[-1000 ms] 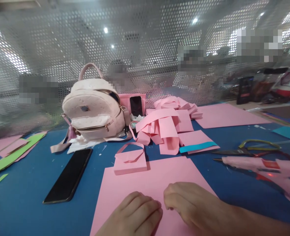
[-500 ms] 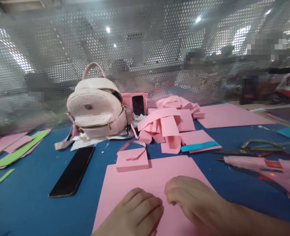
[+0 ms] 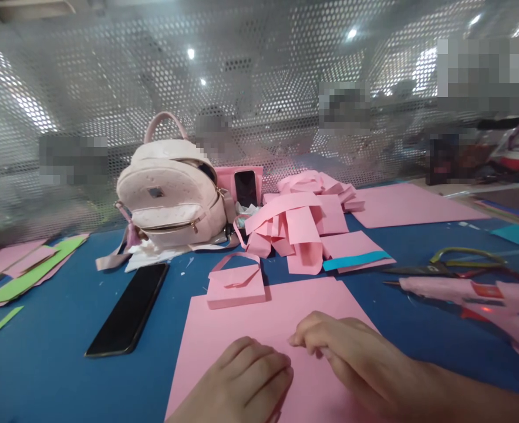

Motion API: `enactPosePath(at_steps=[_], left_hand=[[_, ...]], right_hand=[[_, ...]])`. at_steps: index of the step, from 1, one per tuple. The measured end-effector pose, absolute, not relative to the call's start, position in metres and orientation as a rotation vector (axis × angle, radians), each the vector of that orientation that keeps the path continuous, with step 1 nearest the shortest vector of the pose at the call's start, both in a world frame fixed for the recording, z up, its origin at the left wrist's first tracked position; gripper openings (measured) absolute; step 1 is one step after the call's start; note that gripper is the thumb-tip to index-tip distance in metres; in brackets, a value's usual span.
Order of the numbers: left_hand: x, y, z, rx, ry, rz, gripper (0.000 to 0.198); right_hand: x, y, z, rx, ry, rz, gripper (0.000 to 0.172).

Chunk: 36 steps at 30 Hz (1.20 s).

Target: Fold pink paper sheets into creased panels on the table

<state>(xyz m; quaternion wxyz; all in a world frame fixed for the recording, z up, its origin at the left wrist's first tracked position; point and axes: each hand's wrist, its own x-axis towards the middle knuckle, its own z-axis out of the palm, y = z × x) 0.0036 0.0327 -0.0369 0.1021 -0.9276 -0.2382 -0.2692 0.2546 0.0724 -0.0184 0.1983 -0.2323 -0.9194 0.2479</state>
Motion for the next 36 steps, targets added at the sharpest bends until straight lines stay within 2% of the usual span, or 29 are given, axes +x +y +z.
enactPosePath(at_steps=[9, 16, 24, 29, 36], left_hand=[[0.0034, 0.0346, -0.0342, -2.751, -0.665, -0.797, 0.024], [0.0024, 0.0337, -0.0337, -2.742, -0.671, -0.781, 0.022], [0.0017, 0.0372, -0.033, -2.735, -0.629, -0.779, 0.026], [0.0014, 0.0374, -0.0315, -2.732, -0.626, -0.758, 0.025], [0.0033, 0.0373, -0.0333, -2.726, -0.643, -0.773, 0.025]], right_hand=[[0.252, 0.0712, -0.0137, -0.725, -2.644, 0.627, 0.033], [0.2523, 0.0743, -0.0113, -0.448, -2.464, 0.58, 0.021], [0.2533, 0.0706, -0.0119, -0.72, -2.654, 0.634, 0.027], [0.2543, 0.0715, -0.0125, -0.547, -2.545, 0.669, 0.024], [0.2551, 0.071, -0.0148, -0.652, -2.619, 0.687, 0.023]])
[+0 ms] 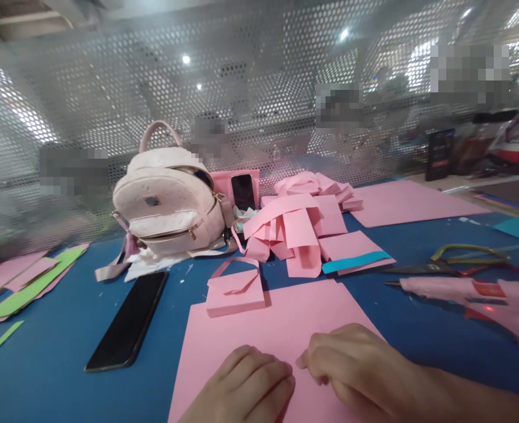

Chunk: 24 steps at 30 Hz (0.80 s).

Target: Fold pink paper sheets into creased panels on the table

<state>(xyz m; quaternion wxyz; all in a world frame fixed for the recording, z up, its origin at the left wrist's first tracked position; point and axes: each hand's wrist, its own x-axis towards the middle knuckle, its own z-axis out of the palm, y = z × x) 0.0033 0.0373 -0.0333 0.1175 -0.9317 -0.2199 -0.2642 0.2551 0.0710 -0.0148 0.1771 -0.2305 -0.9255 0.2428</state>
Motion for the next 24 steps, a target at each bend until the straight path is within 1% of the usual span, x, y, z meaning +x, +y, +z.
enactPosePath(at_steps=[3, 7, 16, 21, 24], left_hand=[[0.0015, 0.0385, -0.0339, -2.743, -0.636, -0.754, 0.025], [-0.0015, 0.0388, -0.0369, -2.735, -0.622, -0.725, 0.026], [0.0018, 0.0391, -0.0408, -2.701, -0.646, -0.776, 0.024], [0.0003, 0.0395, -0.0398, -2.712, -0.643, -0.774, 0.03], [-0.0004, 0.0391, -0.0368, -2.73, -0.629, -0.737, 0.03]], right_hand=[[0.2561, 0.0714, -0.0159, -0.619, -2.588, 0.672, 0.025], [0.2561, 0.0725, -0.0165, -0.666, -2.602, 0.671, 0.022], [0.2564, 0.0729, -0.0137, -0.669, -2.602, 0.673, 0.031], [0.2558, 0.0743, -0.0152, -0.685, -2.602, 0.639, 0.024], [0.2556, 0.074, -0.0136, -0.72, -2.641, 0.623, 0.022]])
